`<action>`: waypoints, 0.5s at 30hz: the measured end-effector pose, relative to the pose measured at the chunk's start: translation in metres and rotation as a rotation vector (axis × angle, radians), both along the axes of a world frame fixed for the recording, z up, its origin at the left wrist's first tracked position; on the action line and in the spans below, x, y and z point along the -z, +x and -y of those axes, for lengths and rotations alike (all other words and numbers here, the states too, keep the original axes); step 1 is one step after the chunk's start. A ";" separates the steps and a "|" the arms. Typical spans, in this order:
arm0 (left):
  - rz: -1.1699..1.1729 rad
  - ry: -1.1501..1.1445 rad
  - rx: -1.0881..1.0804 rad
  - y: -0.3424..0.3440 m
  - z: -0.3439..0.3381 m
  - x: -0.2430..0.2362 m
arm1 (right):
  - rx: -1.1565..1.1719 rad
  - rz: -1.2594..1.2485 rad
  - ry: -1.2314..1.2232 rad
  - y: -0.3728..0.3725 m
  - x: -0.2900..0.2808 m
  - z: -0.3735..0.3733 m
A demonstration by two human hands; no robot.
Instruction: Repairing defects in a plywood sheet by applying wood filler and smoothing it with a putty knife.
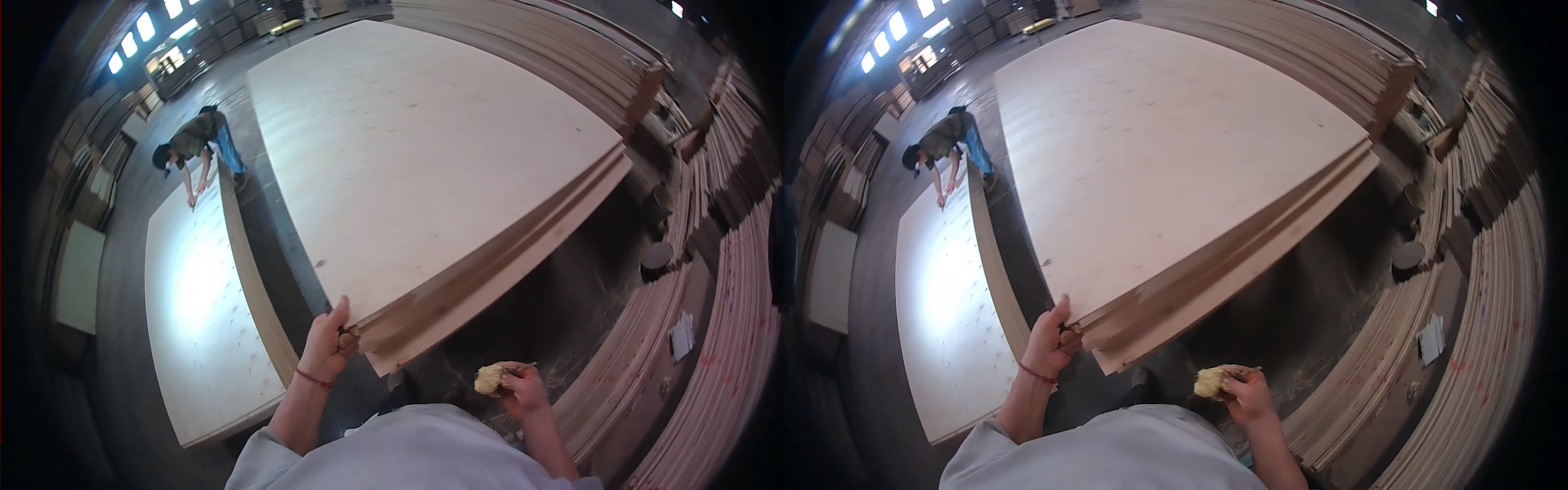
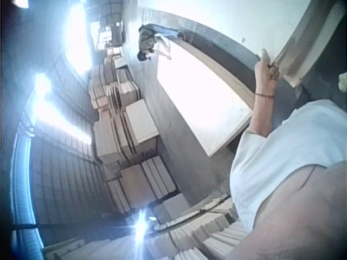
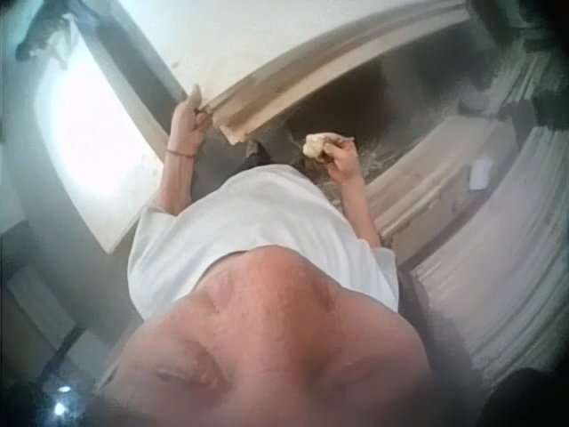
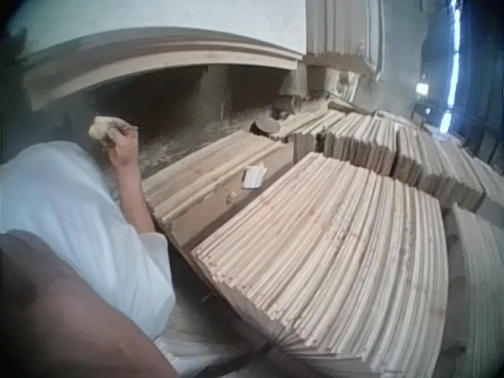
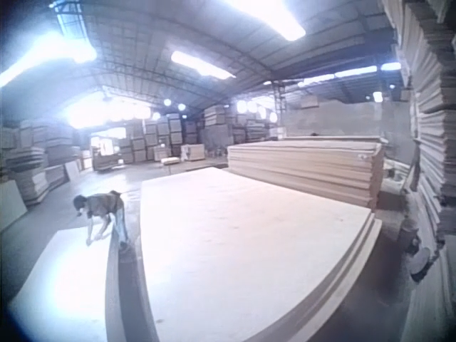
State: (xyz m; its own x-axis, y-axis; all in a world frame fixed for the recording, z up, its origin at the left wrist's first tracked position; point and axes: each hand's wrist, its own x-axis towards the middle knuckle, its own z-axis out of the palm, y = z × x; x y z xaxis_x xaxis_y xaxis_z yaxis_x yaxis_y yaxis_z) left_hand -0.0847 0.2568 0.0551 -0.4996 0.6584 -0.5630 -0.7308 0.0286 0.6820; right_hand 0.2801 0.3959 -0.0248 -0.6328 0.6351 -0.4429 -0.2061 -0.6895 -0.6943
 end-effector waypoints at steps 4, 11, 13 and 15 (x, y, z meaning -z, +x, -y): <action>-0.109 -0.019 0.196 -0.017 0.003 -0.011 | 0.126 -0.011 0.030 -0.026 -0.020 -0.003; -0.195 -0.012 0.346 -0.043 0.031 -0.013 | 0.108 0.020 0.126 -0.120 -0.065 0.022; -0.257 -0.030 0.402 -0.057 0.041 -0.014 | 0.116 0.078 0.202 -0.142 -0.079 0.033; -0.253 -0.068 0.380 -0.067 0.057 -0.017 | 0.142 0.122 0.251 -0.152 -0.077 0.029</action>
State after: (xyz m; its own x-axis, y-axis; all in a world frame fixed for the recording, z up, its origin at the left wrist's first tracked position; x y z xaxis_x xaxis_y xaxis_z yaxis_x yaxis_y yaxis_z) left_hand -0.1515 0.2001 0.0716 -0.3567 0.7872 -0.5031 -0.4709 0.3136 0.8246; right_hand 0.1277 0.3665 0.0518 -0.4816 0.8124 -0.3287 -0.1923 -0.4639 -0.8648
